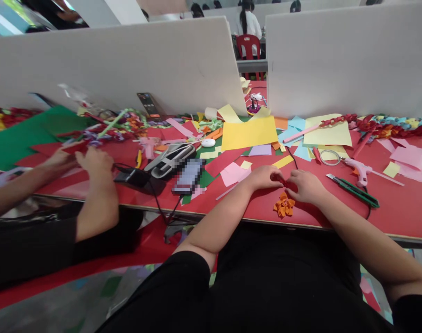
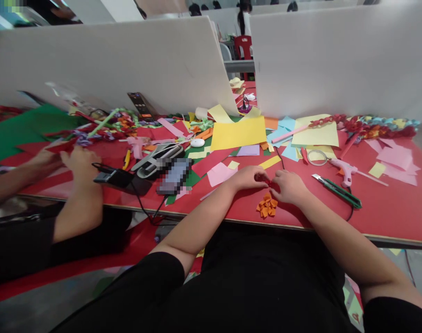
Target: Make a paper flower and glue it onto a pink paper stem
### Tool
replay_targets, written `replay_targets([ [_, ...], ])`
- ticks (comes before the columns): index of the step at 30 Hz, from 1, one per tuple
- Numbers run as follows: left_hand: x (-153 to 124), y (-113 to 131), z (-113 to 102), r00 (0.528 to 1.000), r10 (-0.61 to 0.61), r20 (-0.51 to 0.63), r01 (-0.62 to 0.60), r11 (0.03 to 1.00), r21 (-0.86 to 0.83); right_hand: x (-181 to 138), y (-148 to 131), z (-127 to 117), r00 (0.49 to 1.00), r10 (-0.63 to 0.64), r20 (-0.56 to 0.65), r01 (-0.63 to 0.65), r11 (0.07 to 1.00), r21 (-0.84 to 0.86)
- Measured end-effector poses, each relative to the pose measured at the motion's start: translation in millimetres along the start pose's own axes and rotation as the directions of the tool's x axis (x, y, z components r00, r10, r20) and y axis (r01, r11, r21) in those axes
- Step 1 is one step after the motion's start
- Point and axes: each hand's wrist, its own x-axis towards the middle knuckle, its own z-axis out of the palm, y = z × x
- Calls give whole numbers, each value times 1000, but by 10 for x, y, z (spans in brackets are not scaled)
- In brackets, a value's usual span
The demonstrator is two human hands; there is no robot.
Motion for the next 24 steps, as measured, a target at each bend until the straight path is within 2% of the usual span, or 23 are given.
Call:
replay_targets([
  [8,9,-16,12,1000,-16,-1,16,1000,-7,-7,78,24,998,8,59,-11,999,37],
  [14,18,-19,1,1000,-28,1,28,998,-55,1,130,128,999,39,-3,-39,995,88],
  [20,2,-30,-1,995,-96,-21,93,987,-130,51,211,238,995,69,-74,-60,991,121],
  [24,-8,-43,-1,997,-48,-56,43,994,-96,74,221,291,990,93,-109,-74,984,165],
])
